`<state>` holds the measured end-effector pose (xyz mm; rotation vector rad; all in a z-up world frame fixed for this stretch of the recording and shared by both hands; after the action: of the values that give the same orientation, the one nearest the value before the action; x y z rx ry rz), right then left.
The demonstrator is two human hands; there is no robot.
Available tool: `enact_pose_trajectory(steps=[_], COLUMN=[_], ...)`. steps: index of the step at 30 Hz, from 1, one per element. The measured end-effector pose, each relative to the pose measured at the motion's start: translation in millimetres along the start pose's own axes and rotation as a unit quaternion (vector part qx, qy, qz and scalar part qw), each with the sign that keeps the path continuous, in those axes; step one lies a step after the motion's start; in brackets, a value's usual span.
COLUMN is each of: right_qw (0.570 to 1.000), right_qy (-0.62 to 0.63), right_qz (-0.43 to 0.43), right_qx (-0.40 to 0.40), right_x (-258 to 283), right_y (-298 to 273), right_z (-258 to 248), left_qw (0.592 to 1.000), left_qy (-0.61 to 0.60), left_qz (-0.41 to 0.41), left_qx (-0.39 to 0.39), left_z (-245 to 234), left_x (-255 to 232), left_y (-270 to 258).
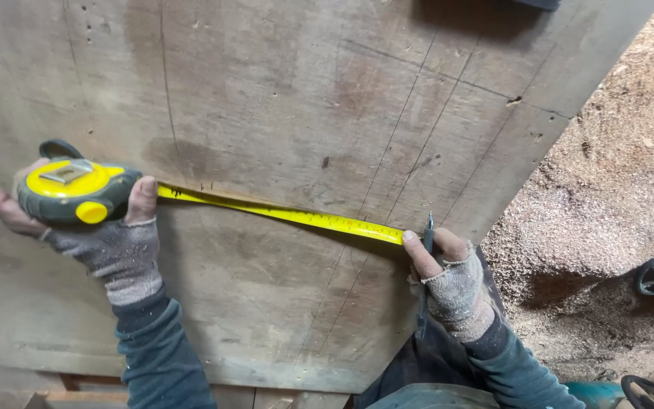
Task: Measuring and marking a large wooden board using a tape measure, pencil, and a metal square for layout.
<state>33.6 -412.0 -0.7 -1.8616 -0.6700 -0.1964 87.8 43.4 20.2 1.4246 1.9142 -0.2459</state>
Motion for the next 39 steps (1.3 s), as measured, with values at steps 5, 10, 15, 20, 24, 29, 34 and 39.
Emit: enact_pose_trajectory(steps=[5,10,15,20,24,29,34,39], right_qw=[0.999,0.996,0.995,0.956,0.878,0.943,0.853,0.830], right_qy=[-0.026,0.062,-0.046,-0.165,-0.291,-0.188,-0.310,-0.340], right_qz=[0.002,-0.030,-0.056,-0.236,-0.379,-0.275,-0.415,-0.434], right_qx=[-0.018,-0.049,-0.063,-0.048,-0.040,-0.015,-0.064,-0.089], right_x=[-34,-51,-50,-43,-61,-57,-46,-39], right_y=[4,6,9,-1,-11,-5,-20,-23], right_z=[-11,-17,-23,-18,-13,-15,-11,-11], left_qw=[0.999,1.000,0.997,0.999,1.000,0.999,0.997,0.999], left_qy=[-0.053,-0.005,-0.066,-0.052,0.018,0.036,-0.067,-0.007], left_qz=[0.001,0.013,0.033,-0.001,0.008,0.005,0.004,0.016], left_qx=[-0.002,-0.009,-0.025,-0.011,-0.013,-0.018,-0.028,-0.031], left_z=[4,-1,0,0,0,0,3,2], left_x=[1,-8,-7,-1,-5,4,3,-3], left_y=[-3,-1,-1,-3,-1,-5,-6,-4])
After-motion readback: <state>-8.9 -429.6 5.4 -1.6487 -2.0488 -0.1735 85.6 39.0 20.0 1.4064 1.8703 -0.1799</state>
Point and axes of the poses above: each hand's wrist, its own y-axis towards the middle knuckle, its own z-axis out of the palm, x = y × z, the point moved 10 cm from there along y, towards the middle knuckle, and after that the axes turned 5 degrees about z, right-handed, at the moved point
